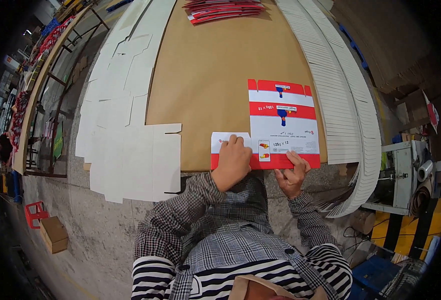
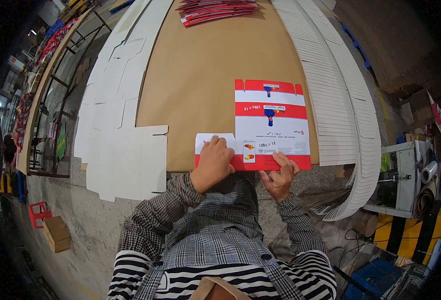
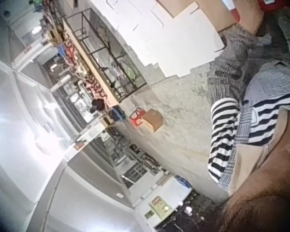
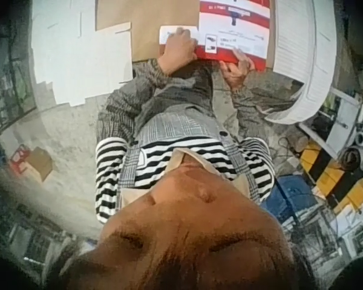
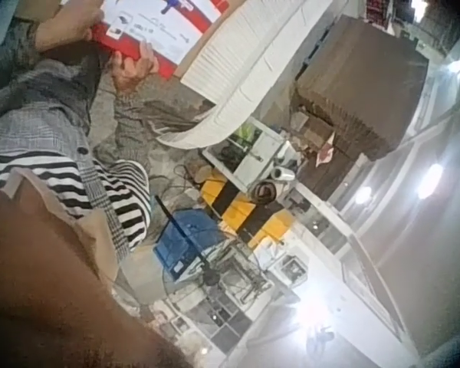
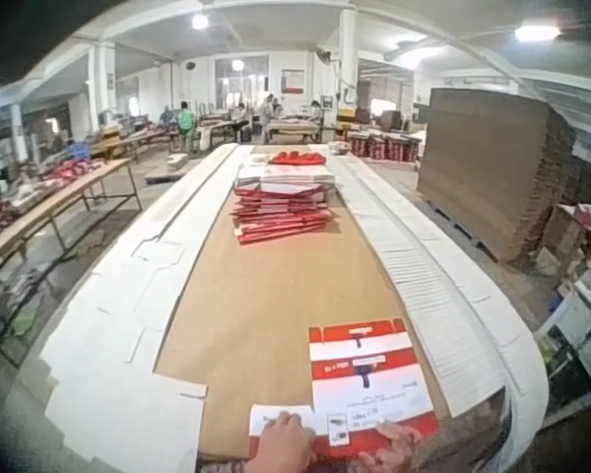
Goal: Folding and stacking white and red paper boxes at an industrial workbench.
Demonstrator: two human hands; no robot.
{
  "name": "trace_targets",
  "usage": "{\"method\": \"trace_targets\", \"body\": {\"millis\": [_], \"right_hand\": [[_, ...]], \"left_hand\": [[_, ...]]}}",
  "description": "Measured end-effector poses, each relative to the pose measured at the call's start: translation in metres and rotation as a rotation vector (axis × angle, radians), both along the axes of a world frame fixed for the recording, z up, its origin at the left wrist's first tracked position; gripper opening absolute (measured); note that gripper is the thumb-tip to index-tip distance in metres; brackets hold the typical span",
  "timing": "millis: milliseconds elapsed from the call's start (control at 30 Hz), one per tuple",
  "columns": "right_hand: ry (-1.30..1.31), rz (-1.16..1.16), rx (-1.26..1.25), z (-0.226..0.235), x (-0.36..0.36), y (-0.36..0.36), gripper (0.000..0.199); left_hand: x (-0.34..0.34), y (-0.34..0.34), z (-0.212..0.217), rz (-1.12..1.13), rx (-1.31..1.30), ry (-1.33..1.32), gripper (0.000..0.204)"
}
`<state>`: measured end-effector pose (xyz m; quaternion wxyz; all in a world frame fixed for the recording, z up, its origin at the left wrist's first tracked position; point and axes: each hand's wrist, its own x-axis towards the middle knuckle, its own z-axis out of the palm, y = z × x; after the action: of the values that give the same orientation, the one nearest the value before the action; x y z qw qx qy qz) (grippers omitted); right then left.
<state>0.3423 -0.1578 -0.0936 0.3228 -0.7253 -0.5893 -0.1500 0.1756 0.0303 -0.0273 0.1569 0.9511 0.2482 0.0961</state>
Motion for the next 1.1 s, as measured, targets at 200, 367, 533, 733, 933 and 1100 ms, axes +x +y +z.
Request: {"method": "trace_targets", "body": {"millis": [200,367,533,733,933,1100], "right_hand": [[-0.009,0.009,-0.033,-0.001,0.0,-0.005,0.038],[0.052,0.007,-0.05,0.004,-0.001,-0.005,0.03],[0.131,0.023,0.043,0.033,-0.059,-0.007,0.028],[1.845,-0.111,0.262,0.025,-0.094,0.022,0.044],[1.386,-0.059,0.256,0.064,-0.018,0.042,0.065],[1.547,0.149,-0.252,0.079,0.156,0.131,0.061]], "left_hand": [[0.024,0.038,-0.016,0.28,-0.4,-0.043,0.033],[0.039,0.035,-0.041,0.375,-0.232,-0.252,0.03],[0.04,0.04,-0.041,0.435,-0.05,-0.318,0.032],[0.009,-0.023,-0.037,0.125,-0.274,-0.502,0.024],[-0.058,-0.027,0.003,0.376,-0.619,-0.891,0.013],[-0.066,-0.011,-0.03,0.297,-0.283,-0.738,0.009]]}}
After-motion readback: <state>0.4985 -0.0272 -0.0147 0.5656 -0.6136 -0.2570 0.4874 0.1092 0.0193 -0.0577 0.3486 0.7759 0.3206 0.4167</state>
